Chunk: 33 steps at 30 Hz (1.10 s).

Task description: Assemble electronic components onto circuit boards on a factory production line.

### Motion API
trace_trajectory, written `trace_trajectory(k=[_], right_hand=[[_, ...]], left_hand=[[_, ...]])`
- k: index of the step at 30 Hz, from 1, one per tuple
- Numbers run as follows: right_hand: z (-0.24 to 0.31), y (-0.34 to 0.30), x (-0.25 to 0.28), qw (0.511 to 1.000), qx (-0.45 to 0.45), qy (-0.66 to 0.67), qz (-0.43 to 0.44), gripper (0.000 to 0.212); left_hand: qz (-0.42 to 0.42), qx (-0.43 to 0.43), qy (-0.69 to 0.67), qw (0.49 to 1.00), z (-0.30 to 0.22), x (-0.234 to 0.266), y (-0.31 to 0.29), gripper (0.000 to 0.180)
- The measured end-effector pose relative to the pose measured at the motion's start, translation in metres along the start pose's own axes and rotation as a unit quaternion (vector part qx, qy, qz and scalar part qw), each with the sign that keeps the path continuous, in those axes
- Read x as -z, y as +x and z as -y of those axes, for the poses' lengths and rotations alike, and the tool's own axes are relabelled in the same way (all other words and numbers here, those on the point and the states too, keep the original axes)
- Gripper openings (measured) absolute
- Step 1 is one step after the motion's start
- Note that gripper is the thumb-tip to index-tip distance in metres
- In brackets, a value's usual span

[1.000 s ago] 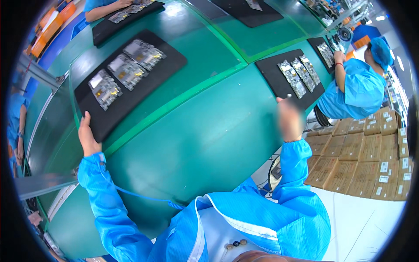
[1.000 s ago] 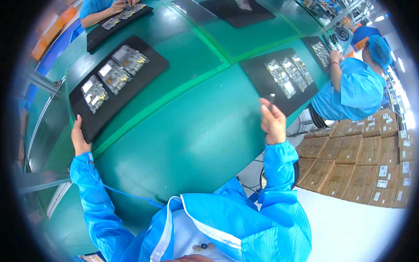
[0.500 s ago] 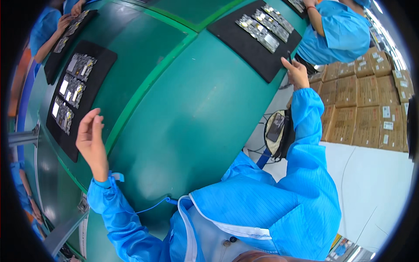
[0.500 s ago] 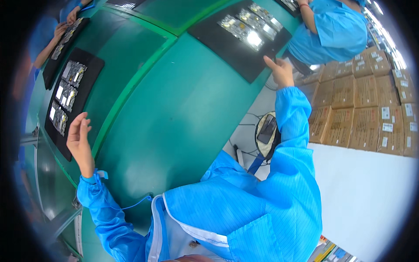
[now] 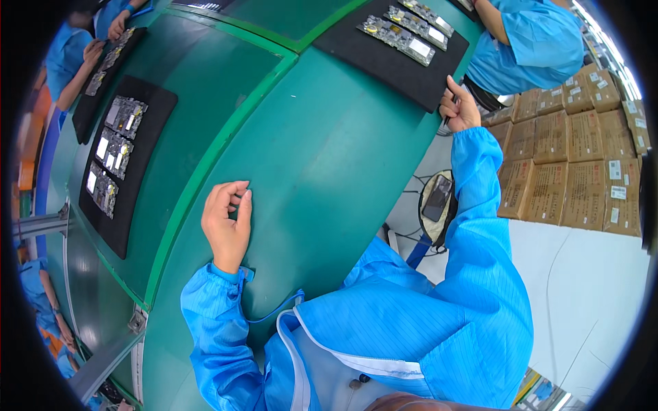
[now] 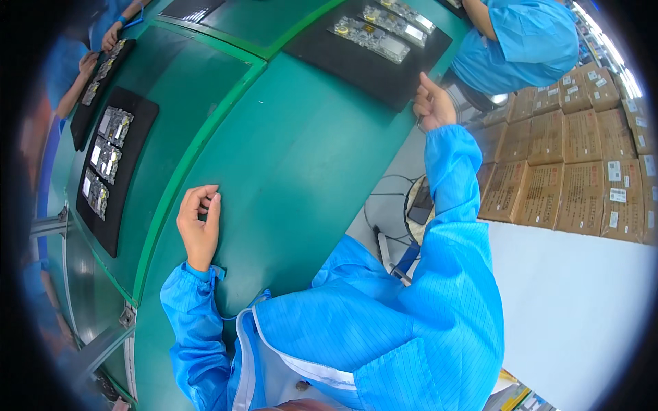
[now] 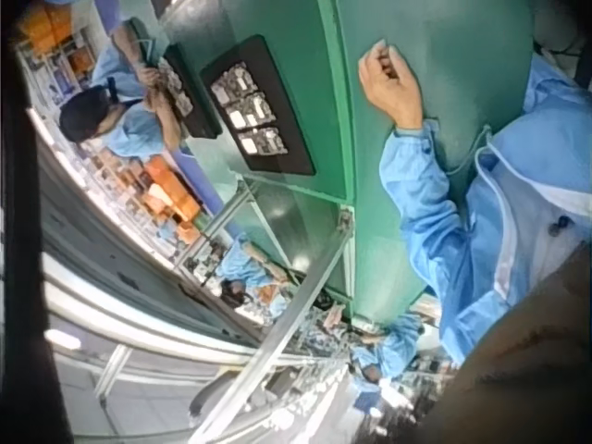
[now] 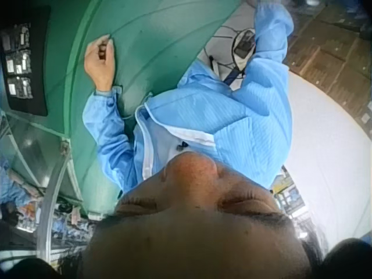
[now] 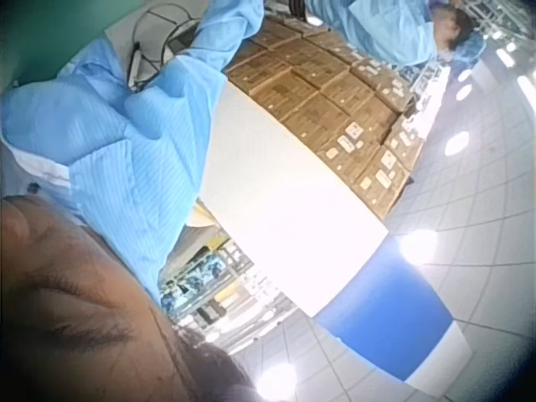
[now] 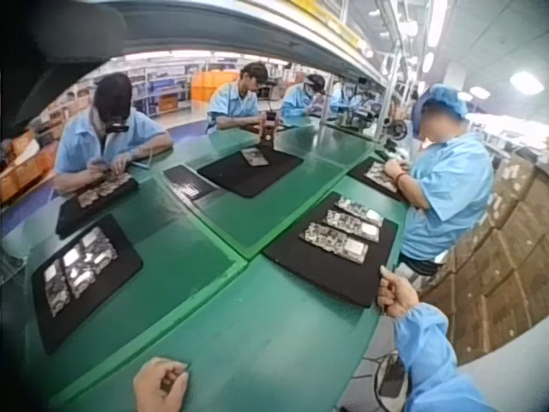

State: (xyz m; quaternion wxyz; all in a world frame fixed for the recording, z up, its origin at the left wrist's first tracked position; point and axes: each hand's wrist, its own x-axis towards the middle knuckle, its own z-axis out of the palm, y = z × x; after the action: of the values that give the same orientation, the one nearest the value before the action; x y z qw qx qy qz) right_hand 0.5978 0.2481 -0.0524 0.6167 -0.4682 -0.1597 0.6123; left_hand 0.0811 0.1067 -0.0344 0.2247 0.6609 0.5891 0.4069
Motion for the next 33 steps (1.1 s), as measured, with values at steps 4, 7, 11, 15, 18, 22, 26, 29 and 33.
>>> trace_trajectory(k=[4, 7, 11, 15, 18, 22, 26, 29, 33], right_hand=[[-0.006, 0.002, -0.05, 0.992, 0.048, -0.075, -0.085, 0.019], [-0.006, 0.006, -0.031, 0.996, 0.04, -0.021, -0.07, 0.02], [0.007, -0.022, 0.013, 0.994, 0.097, 0.048, 0.019, 0.038], [0.016, -0.045, 0.06, 0.959, 0.058, 0.082, 0.265, 0.049], [0.005, -0.052, 0.092, 0.969, 0.053, 0.052, 0.234, 0.043], [-0.02, -0.057, 0.101, 0.944, 0.061, 0.009, 0.323, 0.059], [-0.031, -0.081, 0.049, 0.913, 0.069, -0.04, 0.399, 0.07], [-0.033, -0.091, 0.054, 0.906, 0.077, -0.06, 0.413, 0.073], [-0.029, -0.113, 0.063, 0.958, 0.047, -0.032, 0.282, 0.067]], left_hand=[[-0.013, 0.001, -0.005, 1.0, 0.001, -0.002, -0.001, 0.015], [-0.022, 0.0, -0.006, 1.0, 0.0, 0.0, -0.003, 0.017], [-0.025, 0.015, -0.028, 0.999, 0.004, -0.003, -0.002, 0.02], [-0.044, 0.07, -0.159, 0.984, 0.007, 0.002, -0.008, 0.028], [-0.063, 0.081, -0.194, 0.976, 0.005, -0.005, -0.008, 0.029], [-0.008, 0.134, -0.329, 0.935, -0.004, -0.018, -0.004, 0.036], [0.125, 0.27, -0.443, 0.846, -0.03, -0.019, 0.02, 0.063], [0.197, 0.3, -0.472, 0.805, -0.046, -0.037, 0.051, 0.079], [0.199, 0.315, -0.513, 0.773, -0.048, -0.086, 0.08, 0.08]])
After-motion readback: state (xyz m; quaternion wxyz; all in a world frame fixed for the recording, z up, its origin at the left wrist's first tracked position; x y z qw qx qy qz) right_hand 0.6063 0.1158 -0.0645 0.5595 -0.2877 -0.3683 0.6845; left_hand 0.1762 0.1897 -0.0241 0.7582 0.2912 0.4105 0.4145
